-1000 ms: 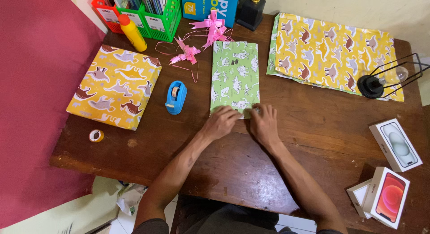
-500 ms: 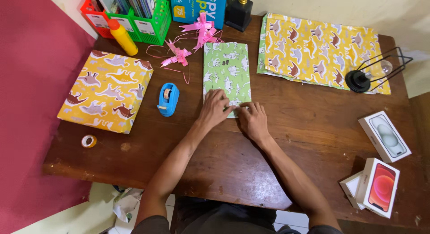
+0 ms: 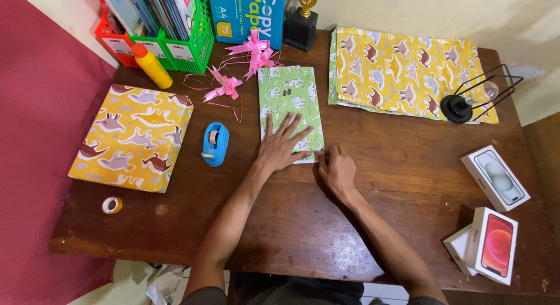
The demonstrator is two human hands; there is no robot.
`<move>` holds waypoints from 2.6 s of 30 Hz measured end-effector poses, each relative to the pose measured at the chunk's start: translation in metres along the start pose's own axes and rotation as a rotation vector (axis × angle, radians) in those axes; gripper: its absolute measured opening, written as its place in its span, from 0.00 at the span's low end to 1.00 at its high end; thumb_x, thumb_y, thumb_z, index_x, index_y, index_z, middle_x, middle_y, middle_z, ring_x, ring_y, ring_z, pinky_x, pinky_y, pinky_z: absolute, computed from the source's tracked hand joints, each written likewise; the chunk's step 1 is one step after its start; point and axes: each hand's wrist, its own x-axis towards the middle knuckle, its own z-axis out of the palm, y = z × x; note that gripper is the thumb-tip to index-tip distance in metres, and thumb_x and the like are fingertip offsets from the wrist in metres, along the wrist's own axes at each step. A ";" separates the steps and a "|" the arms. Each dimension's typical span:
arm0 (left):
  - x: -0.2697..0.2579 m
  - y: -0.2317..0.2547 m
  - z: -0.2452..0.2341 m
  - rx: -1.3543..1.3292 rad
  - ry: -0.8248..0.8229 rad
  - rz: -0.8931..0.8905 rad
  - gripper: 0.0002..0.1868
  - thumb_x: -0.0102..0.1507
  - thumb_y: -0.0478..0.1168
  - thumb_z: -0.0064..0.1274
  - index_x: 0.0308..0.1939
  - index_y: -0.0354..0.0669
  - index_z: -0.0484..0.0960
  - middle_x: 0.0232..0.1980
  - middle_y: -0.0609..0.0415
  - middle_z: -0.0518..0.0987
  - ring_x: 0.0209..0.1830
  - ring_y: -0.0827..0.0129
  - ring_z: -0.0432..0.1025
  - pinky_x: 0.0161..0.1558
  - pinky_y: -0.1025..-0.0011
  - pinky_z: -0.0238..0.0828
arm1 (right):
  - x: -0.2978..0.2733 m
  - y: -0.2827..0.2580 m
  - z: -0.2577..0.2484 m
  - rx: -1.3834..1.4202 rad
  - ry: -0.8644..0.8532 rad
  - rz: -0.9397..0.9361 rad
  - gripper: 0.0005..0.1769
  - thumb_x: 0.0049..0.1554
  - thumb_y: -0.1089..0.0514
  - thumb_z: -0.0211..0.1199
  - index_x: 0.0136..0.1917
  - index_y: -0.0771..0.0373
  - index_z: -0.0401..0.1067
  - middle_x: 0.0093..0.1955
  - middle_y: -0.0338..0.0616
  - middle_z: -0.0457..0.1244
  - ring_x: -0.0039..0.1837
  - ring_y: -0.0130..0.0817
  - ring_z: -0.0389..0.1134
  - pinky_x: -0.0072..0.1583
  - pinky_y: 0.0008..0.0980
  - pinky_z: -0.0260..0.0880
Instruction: The person wraps a red book with green dinosaur-patterned wrapping paper on a wooden table. They fold the paper over the book, smooth the edges, and secure the folds with tape. The person also briefly moves a small lantern on the table.
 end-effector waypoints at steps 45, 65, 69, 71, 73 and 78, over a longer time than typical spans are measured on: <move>0.004 0.009 0.010 0.029 -0.148 -0.049 0.44 0.65 0.74 0.34 0.81 0.71 0.45 0.85 0.48 0.34 0.84 0.49 0.26 0.69 0.22 0.14 | 0.014 0.014 -0.023 0.200 -0.154 -0.451 0.09 0.56 0.63 0.67 0.51 0.66 0.80 0.48 0.53 0.70 0.44 0.51 0.72 0.46 0.42 0.74; 0.002 0.011 0.006 0.046 -0.142 -0.038 0.42 0.67 0.73 0.31 0.82 0.70 0.44 0.85 0.46 0.35 0.84 0.48 0.26 0.69 0.21 0.14 | 0.031 0.027 -0.025 0.347 -0.120 -0.393 0.08 0.54 0.61 0.73 0.48 0.61 0.79 0.46 0.48 0.67 0.44 0.41 0.71 0.45 0.36 0.72; 0.003 0.011 0.006 0.048 -0.153 -0.041 0.43 0.66 0.74 0.31 0.82 0.70 0.44 0.85 0.46 0.34 0.84 0.49 0.26 0.69 0.22 0.14 | 0.037 0.036 -0.029 0.344 -0.129 -0.366 0.12 0.51 0.59 0.76 0.48 0.61 0.79 0.43 0.46 0.67 0.40 0.38 0.69 0.44 0.35 0.71; 0.004 0.011 0.006 0.045 -0.144 -0.040 0.43 0.66 0.74 0.30 0.82 0.70 0.44 0.85 0.46 0.35 0.84 0.49 0.26 0.69 0.22 0.14 | 0.036 0.036 -0.026 0.335 -0.133 -0.316 0.12 0.51 0.59 0.76 0.48 0.62 0.79 0.43 0.46 0.66 0.39 0.37 0.69 0.42 0.35 0.70; 0.005 0.011 0.006 0.047 -0.181 -0.052 0.43 0.66 0.74 0.30 0.81 0.70 0.44 0.85 0.46 0.34 0.84 0.49 0.26 0.69 0.22 0.14 | 0.033 0.034 -0.021 0.320 -0.119 -0.318 0.13 0.51 0.59 0.76 0.48 0.63 0.78 0.43 0.47 0.65 0.39 0.37 0.68 0.42 0.35 0.70; 0.005 0.011 0.004 0.050 -0.177 -0.055 0.42 0.67 0.74 0.28 0.82 0.70 0.44 0.85 0.47 0.35 0.84 0.49 0.26 0.69 0.22 0.14 | 0.028 0.028 -0.014 0.298 -0.087 -0.346 0.14 0.53 0.59 0.75 0.50 0.64 0.75 0.45 0.47 0.62 0.40 0.37 0.68 0.43 0.36 0.70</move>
